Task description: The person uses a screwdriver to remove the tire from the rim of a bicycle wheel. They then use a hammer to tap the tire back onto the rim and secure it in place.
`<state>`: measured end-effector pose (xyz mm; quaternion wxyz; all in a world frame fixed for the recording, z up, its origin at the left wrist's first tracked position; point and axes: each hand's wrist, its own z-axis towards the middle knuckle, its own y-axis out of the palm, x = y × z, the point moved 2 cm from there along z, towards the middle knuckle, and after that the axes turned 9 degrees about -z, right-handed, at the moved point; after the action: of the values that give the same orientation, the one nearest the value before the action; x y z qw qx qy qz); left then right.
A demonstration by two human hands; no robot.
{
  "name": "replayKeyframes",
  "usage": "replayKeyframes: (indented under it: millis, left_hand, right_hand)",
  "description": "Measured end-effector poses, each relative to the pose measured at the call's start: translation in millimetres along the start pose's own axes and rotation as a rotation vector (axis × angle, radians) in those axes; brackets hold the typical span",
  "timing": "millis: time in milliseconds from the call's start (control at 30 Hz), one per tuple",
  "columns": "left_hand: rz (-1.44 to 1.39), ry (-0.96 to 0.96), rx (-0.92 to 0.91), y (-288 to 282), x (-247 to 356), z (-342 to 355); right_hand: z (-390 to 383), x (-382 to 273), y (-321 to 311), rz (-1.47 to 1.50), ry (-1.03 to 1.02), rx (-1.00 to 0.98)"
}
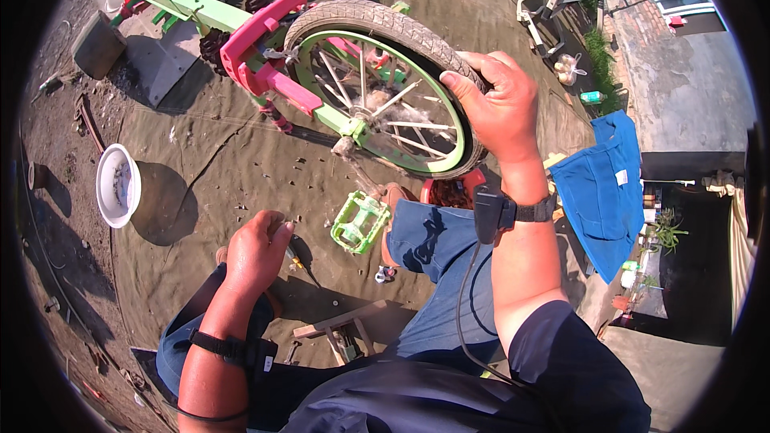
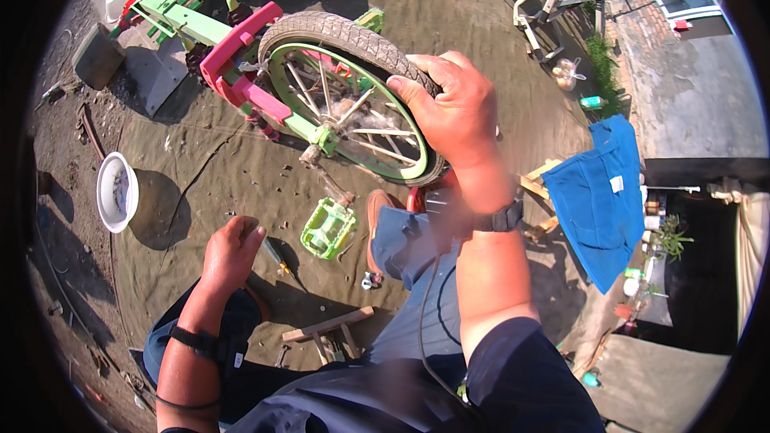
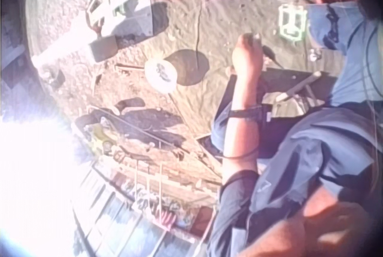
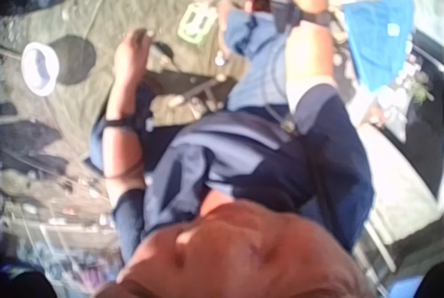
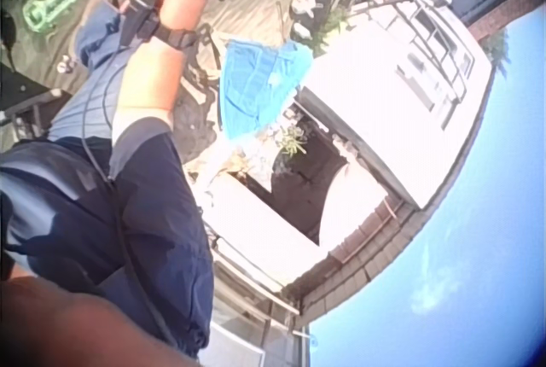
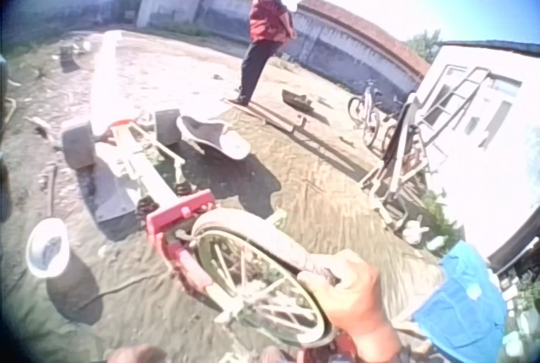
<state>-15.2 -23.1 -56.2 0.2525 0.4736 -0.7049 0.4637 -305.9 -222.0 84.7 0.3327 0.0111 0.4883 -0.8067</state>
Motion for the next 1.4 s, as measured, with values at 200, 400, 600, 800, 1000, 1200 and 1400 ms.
replayKeyframes:
  millis: [200, 400, 600, 800, 1000, 1200, 1400]
  left_hand:
    - [0.001, 0.007, -0.001, 2.1, -0.2, -0.2]
    - [0.028, 0.010, -0.006, 2.9, 0.8, -0.6]
    - [0.022, 0.005, -0.018, 2.9, 1.5, -0.3]
    - [0.018, 0.008, -0.016, 2.8, 0.4, -0.3]
    - [0.010, 0.014, -0.013, 3.1, 1.6, -0.2]
    - [0.016, 0.014, -0.019, 3.6, 1.7, 0.3]
    - [0.021, 0.008, -0.016, 2.5, -1.8, 0.2]
  right_hand:
    - [-4.4, -0.3, 1.0, -0.061, 0.014, -0.051]
    - [-4.4, -5.8, -6.1, -0.109, 0.028, -0.102]
    - [-5.1, -5.3, -10.8, -0.142, 0.042, -0.149]
    - [-4.0, -8.3, -9.2, -0.127, 0.037, -0.141]
    - [-4.0, -9.0, -5.6, -0.050, 0.049, -0.101]
    - [-2.8, -10.2, -4.0, -0.039, 0.043, -0.075]
    - [-3.5, -14.2, -6.2, -0.100, 0.077, -0.113]
